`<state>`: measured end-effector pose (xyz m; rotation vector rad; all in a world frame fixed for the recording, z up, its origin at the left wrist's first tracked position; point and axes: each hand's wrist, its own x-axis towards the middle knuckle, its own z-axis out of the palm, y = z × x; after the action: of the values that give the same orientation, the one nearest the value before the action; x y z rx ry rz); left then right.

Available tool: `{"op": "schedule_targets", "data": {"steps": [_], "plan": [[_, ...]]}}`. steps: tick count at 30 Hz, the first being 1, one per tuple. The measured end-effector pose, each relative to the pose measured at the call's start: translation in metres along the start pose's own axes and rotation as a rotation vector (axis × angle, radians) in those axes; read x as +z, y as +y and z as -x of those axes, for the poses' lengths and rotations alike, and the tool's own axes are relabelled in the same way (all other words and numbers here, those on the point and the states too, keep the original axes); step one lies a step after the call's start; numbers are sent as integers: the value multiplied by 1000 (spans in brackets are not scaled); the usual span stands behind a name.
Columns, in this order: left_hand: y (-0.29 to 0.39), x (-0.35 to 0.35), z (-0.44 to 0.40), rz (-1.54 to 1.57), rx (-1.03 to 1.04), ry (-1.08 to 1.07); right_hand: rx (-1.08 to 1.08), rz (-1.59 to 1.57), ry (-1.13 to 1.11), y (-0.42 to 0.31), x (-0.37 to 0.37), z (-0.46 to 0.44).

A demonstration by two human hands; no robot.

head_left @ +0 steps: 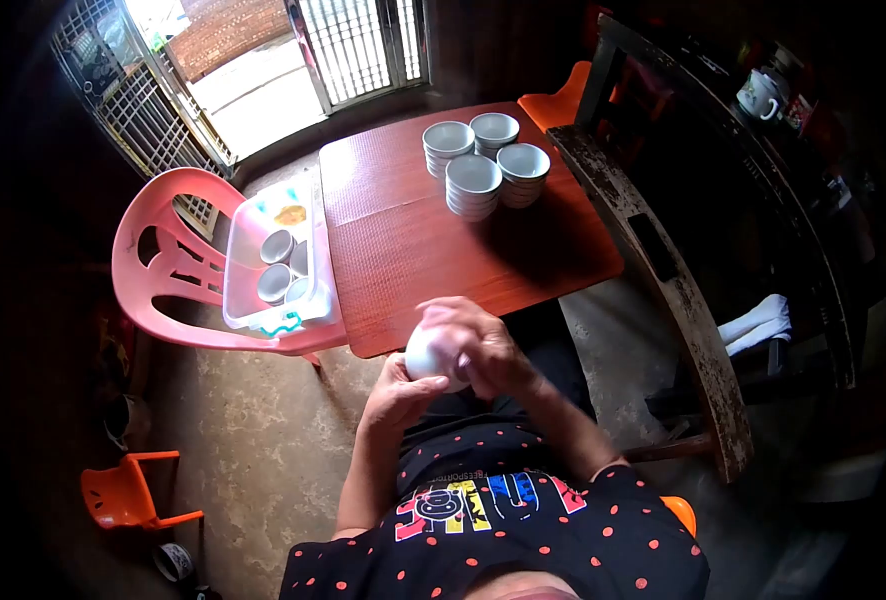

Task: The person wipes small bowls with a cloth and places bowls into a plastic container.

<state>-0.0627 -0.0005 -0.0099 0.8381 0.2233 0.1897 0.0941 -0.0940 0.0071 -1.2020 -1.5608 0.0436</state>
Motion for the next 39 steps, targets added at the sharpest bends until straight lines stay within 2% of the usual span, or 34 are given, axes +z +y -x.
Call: {"op": "schedule_targets", "data": {"steps": [1, 2, 3, 4, 5, 7, 8, 9, 10, 11, 13, 15, 17, 18, 19, 20, 23, 25, 26, 27, 28, 29, 31, 32, 33, 35, 36, 37, 38, 39], "plan": [[0, 8, 2, 76, 30, -37, -75, 124, -263, -10, -14, -17], [-2, 16, 1, 150, 63, -76, 91, 23, -490, -30, -24, -33], [-1, 22, 0, 222, 100, -120, 213, -34, -571, -36, -27, -40], [1, 25, -1, 292, 123, -112, 279, -138, -496, -33, -29, -40], [0, 23, -1, 207, 126, -91, 346, -243, -422, -26, -28, -38], [-3, 15, -1, 42, 141, -42, 160, -395, -42, 9, -11, -10], [-2, 16, -3, -72, 211, -5, 357, -609, 227, -6, 2, 0], [-2, 16, -5, -203, 195, 9, 555, -818, 506, -19, 13, 7], [-2, 16, -4, -335, 175, 25, 831, -1128, 569, -7, 17, 11], [-3, 15, -2, -468, 147, 43, 788, -1010, 427, -3, 7, 14], [14, 23, 3, -391, 9, -45, 753, -788, 130, -7, -12, 3], [5, 12, 4, 109, -19, -147, 727, -564, -212, -18, -30, -21], [-6, -1, 2, 183, 24, -118, 830, -725, -206, -21, -26, -25], [-5, 0, 2, 247, 46, -96, 646, -843, -104, -9, -19, -10], [-3, 3, 1, 310, 69, -75, 252, -359, 85, -12, -11, 1], [-3, 9, -1, 317, 129, 0, 247, -70, 251, -25, 5, 10], [-4, 8, -3, 267, 119, 30, 503, -285, 385, -29, 28, 25], [-7, -5, -1, 240, 22, -53, 173, -210, 96, -8, 1, 14], [-8, -5, -1, 240, -22, -103, 345, -244, -224, -19, -19, -8], [-9, -5, 0, 241, -61, -152, 373, -195, -454, -31, -29, -26], [-4, 21, -1, 269, -8, -114, 399, -191, -510, -35, -32, -31], [-8, 18, -2, 303, -17, -111, 424, -185, -561, -36, -33, -33], [-4, 19, -4, 207, -14, -138, 630, -388, -299, -24, -27, -21], [-6, 17, -5, 95, 38, -109, 251, -288, -149, -5, -21, -7], [-11, 13, -6, -17, 90, -80, 321, -422, 108, 0, -9, 7], [-12, 9, -4, -365, 105, -22, 906, -1008, 621, 4, 13, 22], [-13, 15, -4, -377, 117, -25, 920, -1116, 575, 10, 9, 26], [-12, 22, -5, -387, 130, -28, 753, -981, 384, 0, -1, 15], [-4, 23, -2, -369, 43, -60, 566, -844, 239, -10, -12, 5], [1, 18, -2, -317, 17, -164, 569, -690, 5, -1, -27, 1]]}}
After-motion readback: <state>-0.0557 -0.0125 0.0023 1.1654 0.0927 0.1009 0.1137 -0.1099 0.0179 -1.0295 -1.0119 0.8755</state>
